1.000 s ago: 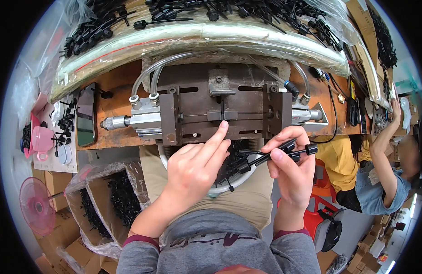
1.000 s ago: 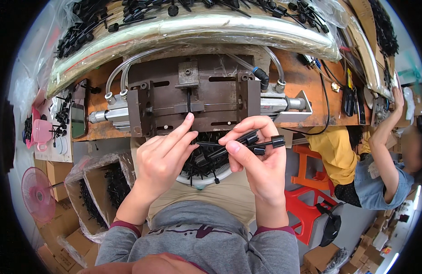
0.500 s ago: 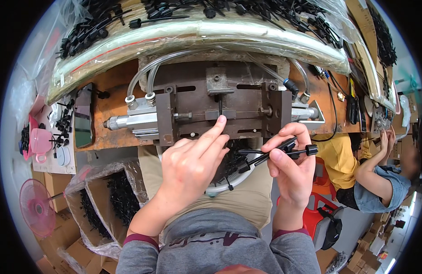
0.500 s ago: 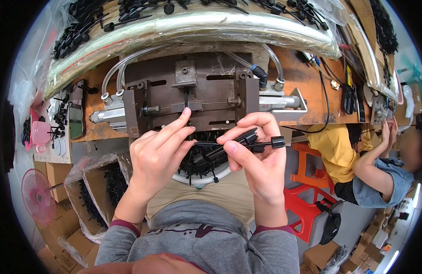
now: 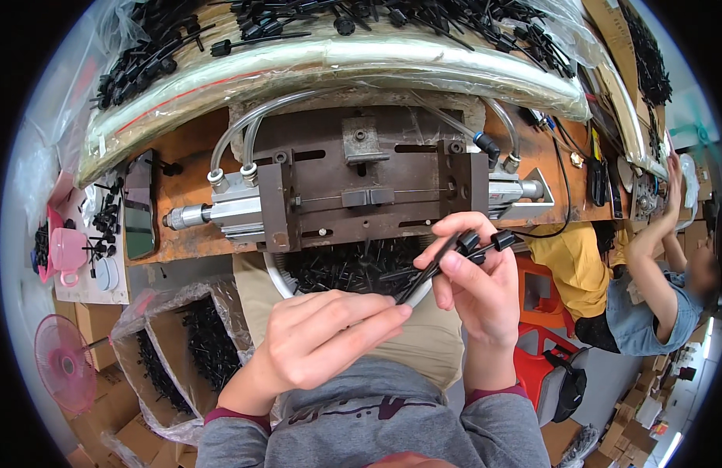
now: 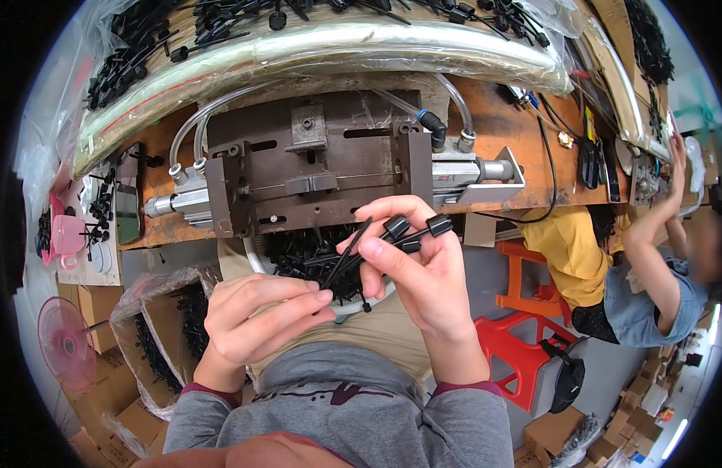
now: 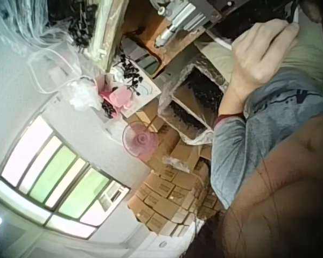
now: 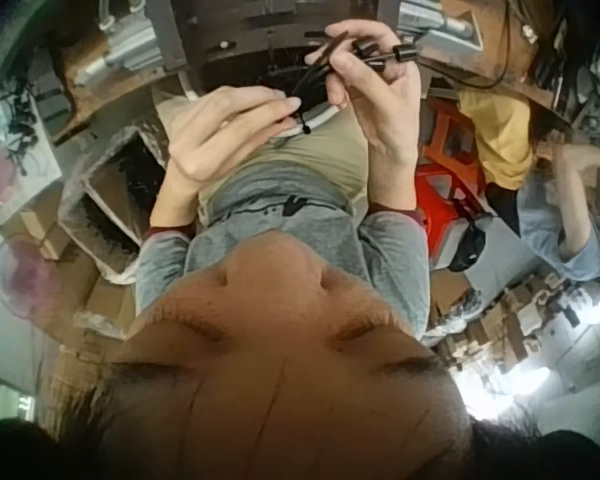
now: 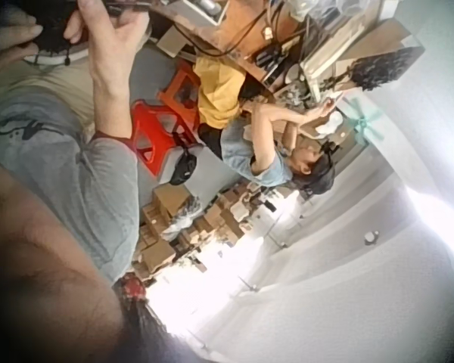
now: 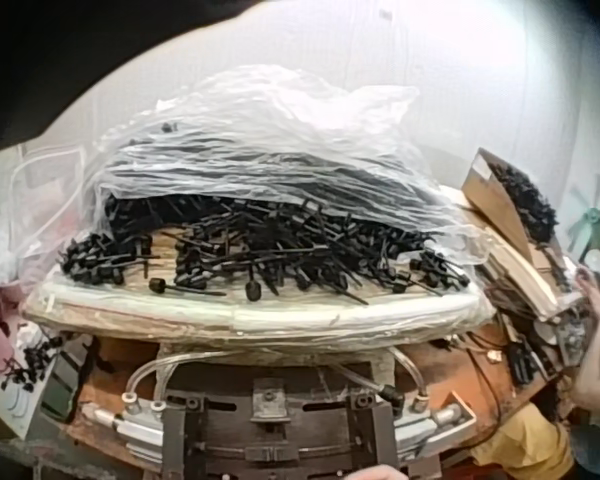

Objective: Assemble black plastic components using a pneumatic jig.

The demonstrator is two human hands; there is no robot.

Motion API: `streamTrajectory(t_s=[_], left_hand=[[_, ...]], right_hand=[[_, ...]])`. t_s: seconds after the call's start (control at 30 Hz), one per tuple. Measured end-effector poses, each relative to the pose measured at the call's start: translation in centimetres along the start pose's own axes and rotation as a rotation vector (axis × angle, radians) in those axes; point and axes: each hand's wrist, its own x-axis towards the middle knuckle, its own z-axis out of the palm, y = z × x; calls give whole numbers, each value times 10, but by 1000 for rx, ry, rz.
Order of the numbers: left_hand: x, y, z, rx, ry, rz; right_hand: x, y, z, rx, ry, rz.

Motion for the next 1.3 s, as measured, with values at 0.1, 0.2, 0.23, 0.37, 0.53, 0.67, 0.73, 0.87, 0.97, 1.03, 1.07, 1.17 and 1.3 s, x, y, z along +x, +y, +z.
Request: streamTrajectory(t_s=[0.1, 0.2, 0.23, 0.37, 0.53, 0.67, 0.73, 0.87, 0.97, 1.03, 1.07, 1.17, 1.3], left_hand=[[-3, 3, -4, -47, -9, -36], [0, 5, -8, -110, -2, -74], [1, 6, -10, -127, 0, -87], [-6, -1, -9, -237, -37, -77], [-10, -3, -6, -245, -35, -50], [-11, -2, -6, -237, -43, -53], [-11, -2, -6, -228, -56, -55], [-13, -2, -5, -229, -59, -60], [-14, -2, -5, -237, -51, -62], [-14, -3, -6, -240, -48, -62], [-14, -3, -6, -234, -46, -64], [-13, -3, -6, -179, -49, -72], [-1, -6, -7, 25, -23, -111]], right_hand=[[0, 1, -3, 14, 20, -3], [0, -1, -6, -31, -38, -4], [1, -2, -6, -55, -74, -3], [5, 0, 2, -108, -128, 53], [4, -2, 1, -99, -131, 75], [3, -3, 3, -102, -116, 87], [3, -2, 3, -101, -119, 86], [1, -1, 4, -100, -118, 80], [1, 0, 3, -73, -136, 75], [1, 2, 3, -66, -133, 77], [1, 2, 3, -63, -131, 78], [0, 4, 4, -86, -101, 67], [-2, 3, 7, -210, 47, -149]])
